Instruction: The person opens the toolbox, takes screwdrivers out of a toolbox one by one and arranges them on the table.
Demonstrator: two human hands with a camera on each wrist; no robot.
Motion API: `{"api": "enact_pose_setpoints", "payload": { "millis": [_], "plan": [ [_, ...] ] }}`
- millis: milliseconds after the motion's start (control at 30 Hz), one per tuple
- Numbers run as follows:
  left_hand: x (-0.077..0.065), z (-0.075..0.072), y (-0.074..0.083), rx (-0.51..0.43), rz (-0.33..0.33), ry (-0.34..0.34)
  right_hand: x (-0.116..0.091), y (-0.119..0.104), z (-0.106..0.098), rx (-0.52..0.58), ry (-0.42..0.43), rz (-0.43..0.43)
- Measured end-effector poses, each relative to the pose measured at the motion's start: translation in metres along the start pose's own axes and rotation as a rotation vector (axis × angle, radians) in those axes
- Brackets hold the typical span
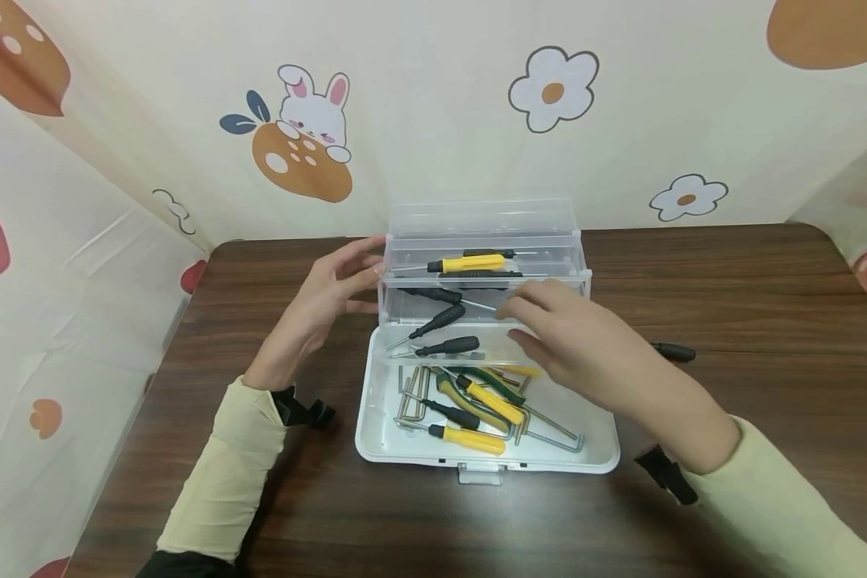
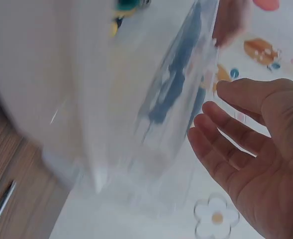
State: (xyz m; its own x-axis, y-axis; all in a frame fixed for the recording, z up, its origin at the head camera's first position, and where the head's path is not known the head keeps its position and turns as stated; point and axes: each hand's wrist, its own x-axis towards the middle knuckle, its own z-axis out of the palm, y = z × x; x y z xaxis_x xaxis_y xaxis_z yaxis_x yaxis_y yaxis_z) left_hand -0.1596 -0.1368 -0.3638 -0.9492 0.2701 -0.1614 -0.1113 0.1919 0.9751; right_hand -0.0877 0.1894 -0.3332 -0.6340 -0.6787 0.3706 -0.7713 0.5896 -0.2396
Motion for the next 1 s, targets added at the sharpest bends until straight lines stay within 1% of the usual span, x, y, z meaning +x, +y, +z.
{"api": "enact_pose_setpoints", "payload": {
  "millis": [100,200,433,600,733,1000],
  "plan": [
    [0.0,0.001,0.0,-0.003,0.002,-0.002,0.012,-0.006,0.008,0.023,-0.043,-0.019],
    [-0.001,0.001,0.001,-0.003,0.003,-0.001,0.022,-0.011,0.013,0.034,-0.092,-0.015],
    [0.0,0.001,0.001,-0.006,0.012,-0.003,0.039,-0.022,0.023,0.026,-0.228,-0.01],
    [0.0,0.002,0.002,-0.003,0.013,-0.005,0.044,-0.024,0.027,0.018,-0.258,-0.028],
    [0.0,0.002,0.002,-0.002,0.006,-0.005,0.046,-0.025,0.028,0.031,-0.281,-0.024],
    [-0.002,0.001,0.001,-0.002,0.007,0.002,0.057,-0.028,0.024,0.044,-0.381,0.006]
  ]
}}
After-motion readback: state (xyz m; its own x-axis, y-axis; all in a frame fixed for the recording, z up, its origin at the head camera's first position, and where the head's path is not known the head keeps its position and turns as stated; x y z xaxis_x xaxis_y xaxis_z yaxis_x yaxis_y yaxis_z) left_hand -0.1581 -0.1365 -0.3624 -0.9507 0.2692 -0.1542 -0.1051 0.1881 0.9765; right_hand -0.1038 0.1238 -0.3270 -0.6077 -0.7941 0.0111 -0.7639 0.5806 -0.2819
